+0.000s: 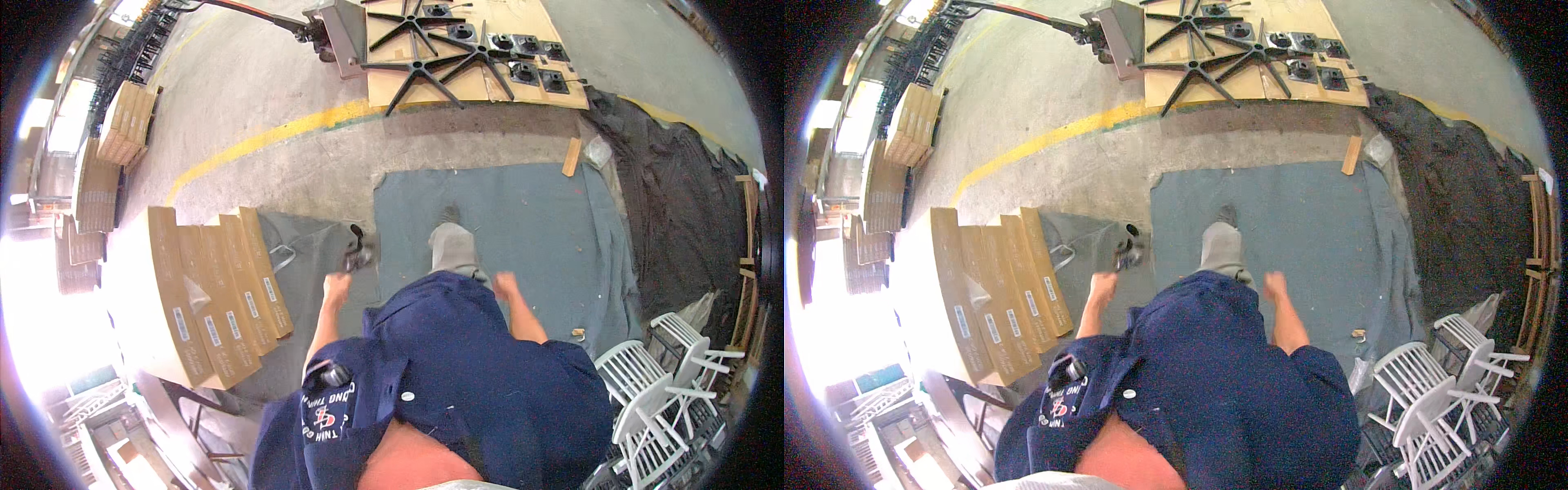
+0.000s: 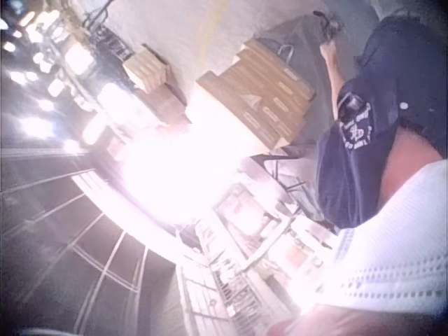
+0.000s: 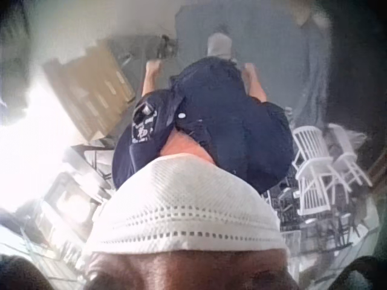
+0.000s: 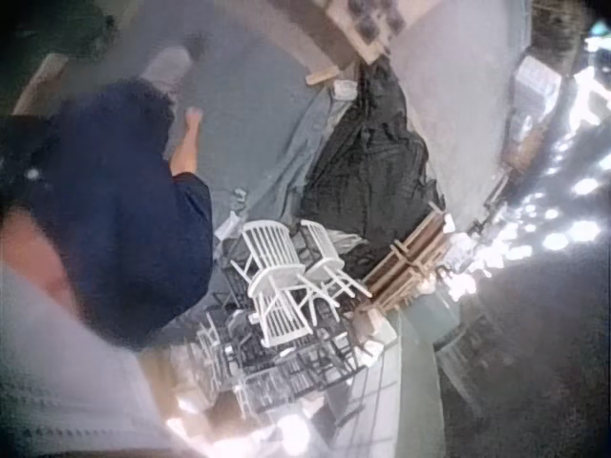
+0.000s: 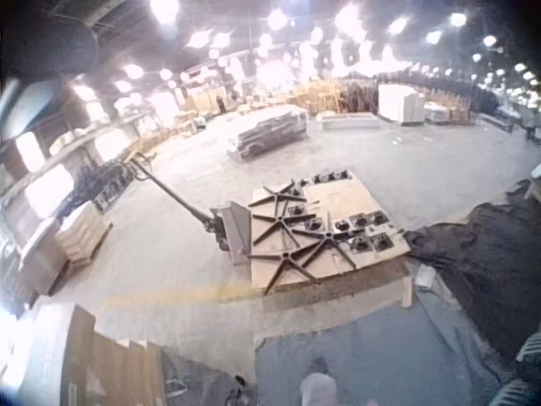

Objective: The person organizes black metal chair leg components and bases on a cardboard sheet in a warehouse. They pick up, align, and stack the parts, then move a box of small black components onto the sheet. The person continues arranging the parts and briefly interacts with a coworker.

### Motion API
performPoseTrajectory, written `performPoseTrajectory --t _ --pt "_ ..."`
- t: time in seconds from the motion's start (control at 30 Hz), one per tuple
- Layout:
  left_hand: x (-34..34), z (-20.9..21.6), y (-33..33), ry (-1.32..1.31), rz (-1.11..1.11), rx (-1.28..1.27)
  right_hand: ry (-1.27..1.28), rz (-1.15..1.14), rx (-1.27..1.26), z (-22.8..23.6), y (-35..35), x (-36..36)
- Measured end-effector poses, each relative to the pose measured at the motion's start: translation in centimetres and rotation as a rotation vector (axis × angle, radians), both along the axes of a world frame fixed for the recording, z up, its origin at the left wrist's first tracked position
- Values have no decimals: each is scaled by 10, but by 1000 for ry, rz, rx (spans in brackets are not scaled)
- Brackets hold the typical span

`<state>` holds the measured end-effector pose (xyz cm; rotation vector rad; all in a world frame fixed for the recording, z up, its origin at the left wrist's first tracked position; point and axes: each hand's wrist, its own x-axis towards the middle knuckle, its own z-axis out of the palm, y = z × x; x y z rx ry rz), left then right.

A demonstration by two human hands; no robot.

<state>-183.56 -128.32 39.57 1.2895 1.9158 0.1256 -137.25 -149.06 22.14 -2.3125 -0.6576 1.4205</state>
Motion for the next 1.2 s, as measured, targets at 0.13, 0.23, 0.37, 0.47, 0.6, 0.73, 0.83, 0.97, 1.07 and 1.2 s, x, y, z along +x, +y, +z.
performPoseTrajectory --t 0.13,0.23,0.37,0.47,0.6,0.73,0.83,0.97,1.07,1.2 --pt "91 50 175 99 -290 221 235 -408 342 129 224 63" --pt "151 53 315 125 -382 277 309 -507 571 216 337 94" --pt "215 18 499 131 -541 358 308 -526 555 211 413 100" --pt "271 -52 640 111 -661 365 160 -593 269 130 391 68" --pt "333 -186 801 -3 -760 440 -122 -498 -110 -17 297 -68" --pt "377 -306 902 18 -915 488 110 -745 -375 20 436 -175" --pt "385 -352 968 22 -979 493 139 -802 -580 21 508 -192" --pt "398 -383 1009 -45 -1008 435 258 -786 -684 18 556 -222" --pt "389 -399 1028 -34 -1036 410 358 -868 -708 32 602 -221" --pt "388 -419 1039 15 -1127 396 269 -796 -722 15 587 -244"
